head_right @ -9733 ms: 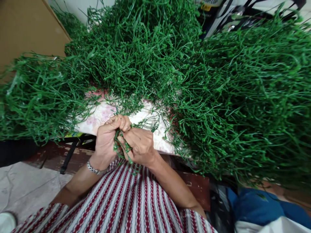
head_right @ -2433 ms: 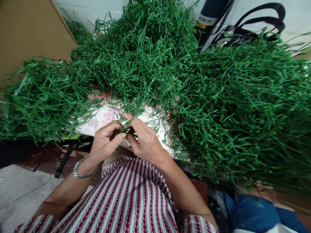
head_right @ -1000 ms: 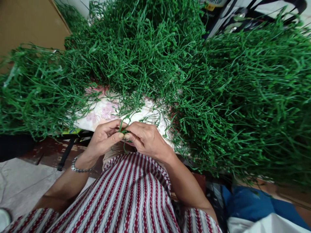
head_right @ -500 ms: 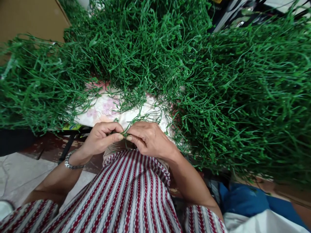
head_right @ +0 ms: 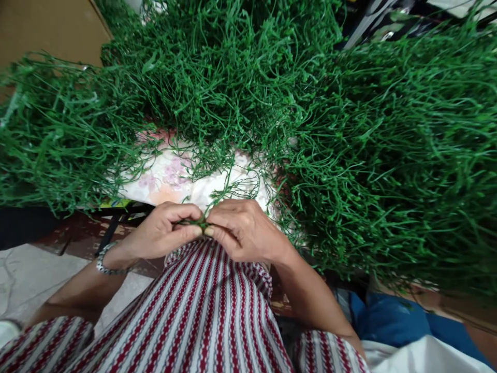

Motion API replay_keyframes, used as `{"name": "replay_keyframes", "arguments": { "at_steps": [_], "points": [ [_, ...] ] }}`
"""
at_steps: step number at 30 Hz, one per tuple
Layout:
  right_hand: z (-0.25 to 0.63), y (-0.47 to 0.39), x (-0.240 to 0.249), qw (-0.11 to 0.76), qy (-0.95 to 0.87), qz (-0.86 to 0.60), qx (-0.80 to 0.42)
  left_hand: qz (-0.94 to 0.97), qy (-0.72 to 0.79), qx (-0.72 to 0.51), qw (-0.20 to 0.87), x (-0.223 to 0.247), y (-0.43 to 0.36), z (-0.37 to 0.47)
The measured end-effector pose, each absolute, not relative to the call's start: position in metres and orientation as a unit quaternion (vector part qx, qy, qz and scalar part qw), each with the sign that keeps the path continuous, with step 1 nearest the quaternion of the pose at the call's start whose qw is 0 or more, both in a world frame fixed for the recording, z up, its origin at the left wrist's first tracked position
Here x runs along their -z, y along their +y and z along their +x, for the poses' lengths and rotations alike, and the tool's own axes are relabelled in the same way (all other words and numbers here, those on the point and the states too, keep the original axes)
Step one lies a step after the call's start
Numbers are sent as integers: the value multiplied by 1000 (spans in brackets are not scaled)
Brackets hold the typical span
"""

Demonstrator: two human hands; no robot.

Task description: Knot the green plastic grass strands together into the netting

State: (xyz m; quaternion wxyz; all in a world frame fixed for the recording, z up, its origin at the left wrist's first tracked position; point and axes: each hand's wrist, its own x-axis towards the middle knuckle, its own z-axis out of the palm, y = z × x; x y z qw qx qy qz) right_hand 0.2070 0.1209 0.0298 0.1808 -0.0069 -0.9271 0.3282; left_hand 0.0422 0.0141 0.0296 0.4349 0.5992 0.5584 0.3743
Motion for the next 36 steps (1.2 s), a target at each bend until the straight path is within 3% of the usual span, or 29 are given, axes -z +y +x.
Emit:
{"name": "replay_keyframes", "arguments": {
  "at_steps": [7,13,20,29,36],
  "points": [
    [204,123,-34,148,-941,26,-303,693,484,-380,375,-28,19,39],
    [199,122,-33,206,-910,89,-348,637,435,-482,417,-26,16,46],
    [199,121,-31,228,-901,87,-359,592,443,-509,441,-18,12,53],
    [205,121,-26,289,-902,-14,-321,547,487,-428,530,-23,19,38],
    [205,117,-12,287,-876,-29,-387,589,530,-385,473,-21,22,44]
  ]
}}
